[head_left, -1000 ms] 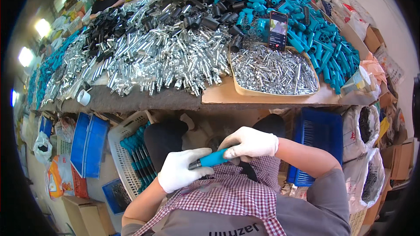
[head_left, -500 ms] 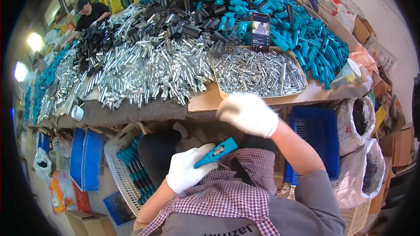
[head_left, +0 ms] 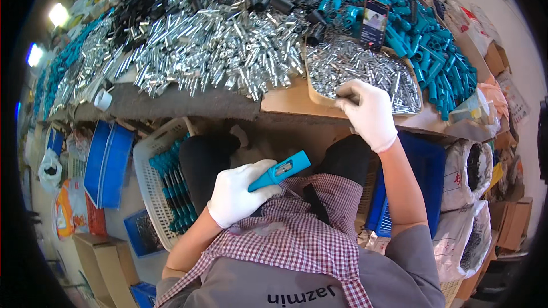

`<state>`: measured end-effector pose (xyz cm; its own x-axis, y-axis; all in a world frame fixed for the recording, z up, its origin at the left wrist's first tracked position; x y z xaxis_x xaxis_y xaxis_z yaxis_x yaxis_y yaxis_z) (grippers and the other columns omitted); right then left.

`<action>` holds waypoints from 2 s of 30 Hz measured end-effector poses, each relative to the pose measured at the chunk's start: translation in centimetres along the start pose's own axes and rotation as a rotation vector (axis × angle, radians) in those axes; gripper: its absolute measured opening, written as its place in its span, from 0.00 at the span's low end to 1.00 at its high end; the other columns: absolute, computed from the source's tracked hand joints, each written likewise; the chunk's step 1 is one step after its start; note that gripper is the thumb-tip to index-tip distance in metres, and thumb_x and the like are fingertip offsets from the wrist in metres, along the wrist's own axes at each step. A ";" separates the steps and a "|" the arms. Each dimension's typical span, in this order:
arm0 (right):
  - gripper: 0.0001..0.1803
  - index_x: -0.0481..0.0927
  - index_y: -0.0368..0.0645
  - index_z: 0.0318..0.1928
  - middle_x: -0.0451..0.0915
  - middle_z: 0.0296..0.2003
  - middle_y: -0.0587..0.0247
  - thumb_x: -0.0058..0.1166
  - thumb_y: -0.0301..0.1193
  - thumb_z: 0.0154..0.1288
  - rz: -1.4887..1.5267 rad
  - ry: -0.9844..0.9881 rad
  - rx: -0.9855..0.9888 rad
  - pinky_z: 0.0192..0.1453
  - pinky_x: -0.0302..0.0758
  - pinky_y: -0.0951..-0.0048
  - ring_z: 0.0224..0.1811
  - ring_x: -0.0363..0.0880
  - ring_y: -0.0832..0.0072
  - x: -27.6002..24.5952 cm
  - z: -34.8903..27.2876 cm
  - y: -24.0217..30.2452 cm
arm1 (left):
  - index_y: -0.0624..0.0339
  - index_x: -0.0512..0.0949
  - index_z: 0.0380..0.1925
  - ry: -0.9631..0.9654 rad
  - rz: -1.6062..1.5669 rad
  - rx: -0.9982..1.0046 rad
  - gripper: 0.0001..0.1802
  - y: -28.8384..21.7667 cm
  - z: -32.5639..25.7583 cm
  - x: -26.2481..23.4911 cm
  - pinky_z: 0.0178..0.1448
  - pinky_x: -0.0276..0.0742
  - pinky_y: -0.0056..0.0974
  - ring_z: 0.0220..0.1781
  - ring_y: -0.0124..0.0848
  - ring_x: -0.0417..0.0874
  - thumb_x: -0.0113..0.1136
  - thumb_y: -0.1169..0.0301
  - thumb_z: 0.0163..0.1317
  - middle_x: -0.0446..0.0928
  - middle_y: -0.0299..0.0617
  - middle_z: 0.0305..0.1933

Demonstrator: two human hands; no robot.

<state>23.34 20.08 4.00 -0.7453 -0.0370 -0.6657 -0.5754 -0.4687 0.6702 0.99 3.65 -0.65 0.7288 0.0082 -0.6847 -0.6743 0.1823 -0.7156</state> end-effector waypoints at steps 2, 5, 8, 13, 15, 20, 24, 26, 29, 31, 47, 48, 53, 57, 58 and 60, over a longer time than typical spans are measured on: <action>0.10 0.86 0.39 0.38 0.85 0.31 0.58 0.67 0.22 0.53 0.044 0.084 -0.133 0.43 0.80 0.70 0.34 0.85 0.68 0.9 -1.0 2.5 | 0.54 0.83 0.49 -0.025 -0.004 0.050 0.26 0.2 -0.1 -0.1 0.41 0.82 0.41 0.37 0.45 0.87 0.74 0.58 0.51 0.84 0.48 0.36; 0.10 0.87 0.42 0.36 0.84 0.32 0.60 0.68 0.25 0.50 0.074 0.320 -0.381 0.42 0.80 0.68 0.35 0.84 0.66 3.7 -3.4 6.7 | 0.53 0.83 0.49 -0.041 0.067 0.085 0.25 0.4 -0.4 -0.2 0.38 0.81 0.41 0.34 0.43 0.86 0.73 0.56 0.52 0.83 0.46 0.33; 0.09 0.86 0.49 0.33 0.81 0.33 0.66 0.69 0.30 0.49 0.047 0.441 -0.598 0.42 0.79 0.66 0.37 0.82 0.64 6.2 -5.6 8.4 | 0.52 0.82 0.47 -0.046 0.122 0.112 0.24 0.5 -0.7 -0.4 0.36 0.81 0.41 0.34 0.42 0.86 0.72 0.56 0.52 0.83 0.45 0.32; 0.08 0.85 0.48 0.33 0.81 0.34 0.65 0.68 0.28 0.50 0.022 0.456 -0.697 0.41 0.79 0.66 0.37 0.82 0.64 7.5 -5.6 8.7 | 0.52 0.82 0.46 -0.012 0.157 0.092 0.22 0.9 -1.1 -0.9 0.36 0.81 0.40 0.34 0.42 0.86 0.71 0.56 0.52 0.84 0.43 0.32; 0.07 0.84 0.48 0.34 0.80 0.33 0.65 0.67 0.29 0.53 0.071 0.473 -0.608 0.42 0.79 0.65 0.38 0.82 0.64 7.0 -5.3 8.4 | 0.52 0.82 0.46 -0.007 0.141 0.117 0.22 1.1 -1.4 -1.3 0.37 0.81 0.41 0.34 0.42 0.86 0.70 0.55 0.53 0.83 0.43 0.32; 0.09 0.84 0.42 0.35 0.82 0.35 0.61 0.66 0.21 0.50 0.136 0.483 -0.469 0.40 0.80 0.67 0.36 0.83 0.62 7.0 -4.6 7.8 | 0.52 0.82 0.45 0.145 0.171 0.037 0.21 1.2 -0.7 -1.6 0.39 0.81 0.43 0.35 0.44 0.86 0.69 0.54 0.54 0.83 0.44 0.32; 0.07 0.83 0.46 0.35 0.80 0.33 0.64 0.65 0.27 0.54 0.157 0.518 -0.456 0.45 0.79 0.65 0.39 0.81 0.62 8.4 -5.6 7.1 | 0.50 0.82 0.43 0.047 0.155 0.101 0.19 2.5 -0.3 -1.1 0.39 0.81 0.43 0.35 0.44 0.86 0.69 0.55 0.54 0.83 0.44 0.32; 0.07 0.83 0.47 0.35 0.80 0.33 0.65 0.65 0.27 0.54 0.159 0.478 -0.489 0.45 0.79 0.65 0.39 0.81 0.63 9.0 -5.9 6.7 | 0.50 0.83 0.42 0.157 0.182 0.027 0.19 2.3 0.1 -0.7 0.39 0.81 0.43 0.35 0.44 0.86 0.68 0.54 0.54 0.83 0.44 0.31; 0.06 0.83 0.48 0.34 0.80 0.32 0.66 0.65 0.28 0.54 0.167 0.421 -0.558 0.45 0.79 0.66 0.39 0.81 0.65 9.7 -6.4 6.5 | 0.50 0.83 0.42 0.091 0.150 0.068 0.18 2.3 -0.2 -0.4 0.39 0.81 0.43 0.35 0.44 0.86 0.68 0.54 0.55 0.83 0.44 0.31; 0.06 0.83 0.48 0.34 0.80 0.32 0.67 0.65 0.28 0.53 0.178 0.400 -0.586 0.44 0.79 0.66 0.39 0.81 0.65 9.9 -6.6 6.5 | 0.50 0.83 0.42 0.103 0.153 0.059 0.18 2.4 -0.1 -0.3 0.39 0.81 0.43 0.35 0.44 0.86 0.68 0.54 0.55 0.83 0.44 0.31; 0.06 0.80 0.43 0.33 0.80 0.31 0.56 0.59 0.30 0.56 -0.412 0.566 -0.448 0.41 0.79 0.61 0.37 0.84 0.59 9.8 -8.3 7.8 | 0.52 0.82 0.42 0.163 0.263 0.129 0.19 1.7 1.0 1.5 0.38 0.80 0.43 0.34 0.43 0.86 0.65 0.52 0.57 0.83 0.44 0.31; 0.06 0.80 0.42 0.33 0.81 0.32 0.55 0.59 0.30 0.55 -0.440 0.623 -0.378 0.41 0.79 0.59 0.36 0.84 0.57 9.9 -8.2 7.6 | 0.52 0.82 0.42 0.171 0.259 0.130 0.19 1.7 1.1 1.6 0.38 0.80 0.43 0.34 0.43 0.86 0.65 0.52 0.57 0.83 0.44 0.31; 0.17 0.83 0.40 0.37 0.84 0.39 0.49 0.63 0.41 0.55 -0.121 0.842 -0.210 0.49 0.79 0.58 0.43 0.83 0.54 9.0 -4.2 5.1 | 0.52 0.82 0.41 0.194 0.311 0.168 0.19 0.6 1.7 0.2 0.37 0.80 0.43 0.33 0.43 0.86 0.67 0.53 0.56 0.82 0.44 0.29; 0.25 0.83 0.34 0.47 0.84 0.32 0.56 0.62 0.45 0.61 0.222 1.191 0.086 0.37 0.79 0.69 0.31 0.83 0.71 10.0 -3.2 3.5 | 0.50 0.83 0.39 0.143 0.304 0.203 0.17 -1.2 2.7 -2.0 0.35 0.79 0.42 0.32 0.42 0.85 0.70 0.56 0.52 0.81 0.43 0.27; 0.24 0.83 0.33 0.48 0.84 0.30 0.57 0.62 0.43 0.62 0.363 1.170 0.132 0.35 0.78 0.70 0.28 0.82 0.74 9.9 -3.0 3.8 | 0.50 0.83 0.39 0.139 0.308 0.207 0.17 -1.3 3.0 -2.5 0.35 0.79 0.42 0.31 0.42 0.85 0.71 0.56 0.52 0.81 0.43 0.27; 0.22 0.84 0.33 0.46 0.84 0.30 0.57 0.62 0.40 0.63 0.340 1.114 0.118 0.34 0.77 0.71 0.27 0.81 0.76 9.4 -2.9 4.5 | 0.55 0.83 0.49 0.169 0.267 0.177 0.24 -1.4 3.4 -3.7 0.43 0.80 0.42 0.37 0.47 0.85 0.73 0.68 0.48 0.83 0.49 0.34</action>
<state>14.71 15.10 -0.23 -0.1935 -0.9252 -0.3265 -0.4742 -0.2032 0.8567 -0.30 6.73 3.37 0.4900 -0.0815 -0.8679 -0.7965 0.3628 -0.4838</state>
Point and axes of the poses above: each hand's wrist, its own z-axis towards the middle knuckle, its own x-axis out of the palm, y = z × x, the point moved 5 cm from there along z, towards the middle knuckle
